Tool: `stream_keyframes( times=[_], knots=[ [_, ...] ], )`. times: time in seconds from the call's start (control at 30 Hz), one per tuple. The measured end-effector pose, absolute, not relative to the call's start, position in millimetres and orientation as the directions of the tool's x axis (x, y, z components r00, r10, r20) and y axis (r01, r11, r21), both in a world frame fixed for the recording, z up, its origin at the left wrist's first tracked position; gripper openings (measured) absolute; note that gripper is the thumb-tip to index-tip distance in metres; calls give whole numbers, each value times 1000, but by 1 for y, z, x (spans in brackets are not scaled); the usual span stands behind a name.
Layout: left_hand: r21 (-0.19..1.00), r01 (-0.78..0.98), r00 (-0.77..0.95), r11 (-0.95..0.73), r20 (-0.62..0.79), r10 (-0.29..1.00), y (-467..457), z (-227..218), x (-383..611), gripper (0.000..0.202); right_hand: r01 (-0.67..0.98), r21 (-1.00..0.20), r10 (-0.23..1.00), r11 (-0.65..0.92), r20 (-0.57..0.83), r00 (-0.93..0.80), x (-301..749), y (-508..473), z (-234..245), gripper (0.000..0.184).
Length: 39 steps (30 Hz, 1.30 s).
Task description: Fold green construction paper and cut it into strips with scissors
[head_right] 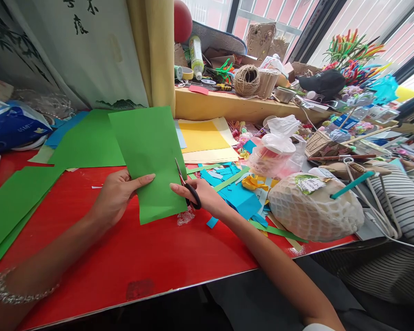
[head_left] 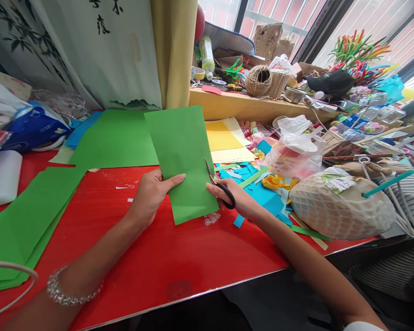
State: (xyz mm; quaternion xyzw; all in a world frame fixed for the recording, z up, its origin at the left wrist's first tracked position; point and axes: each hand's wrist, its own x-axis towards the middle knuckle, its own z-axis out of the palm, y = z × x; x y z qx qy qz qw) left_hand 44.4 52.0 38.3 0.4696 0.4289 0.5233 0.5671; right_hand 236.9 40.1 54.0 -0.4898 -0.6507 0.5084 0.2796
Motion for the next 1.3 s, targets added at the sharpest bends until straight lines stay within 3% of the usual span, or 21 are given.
stream_keyframes(
  times=[0.47,0.83,1.07,1.3],
  knots=[
    [980,-198,81,4,12,997,51,42,44,32,337,-942,942,7,-107,-319,234,42,46,46],
    [980,-199,98,15,4,995,53,40,41,31,326,-940,942,100,-16,-335,234,43,40,50],
    [981,-189,143,47,-20,989,53,36,42,31,268,-963,948,-11,-95,-304,234,42,41,46],
    [985,-165,147,59,-35,988,51,31,45,28,246,-969,953,19,-57,-297,235,42,40,44]
  ],
)
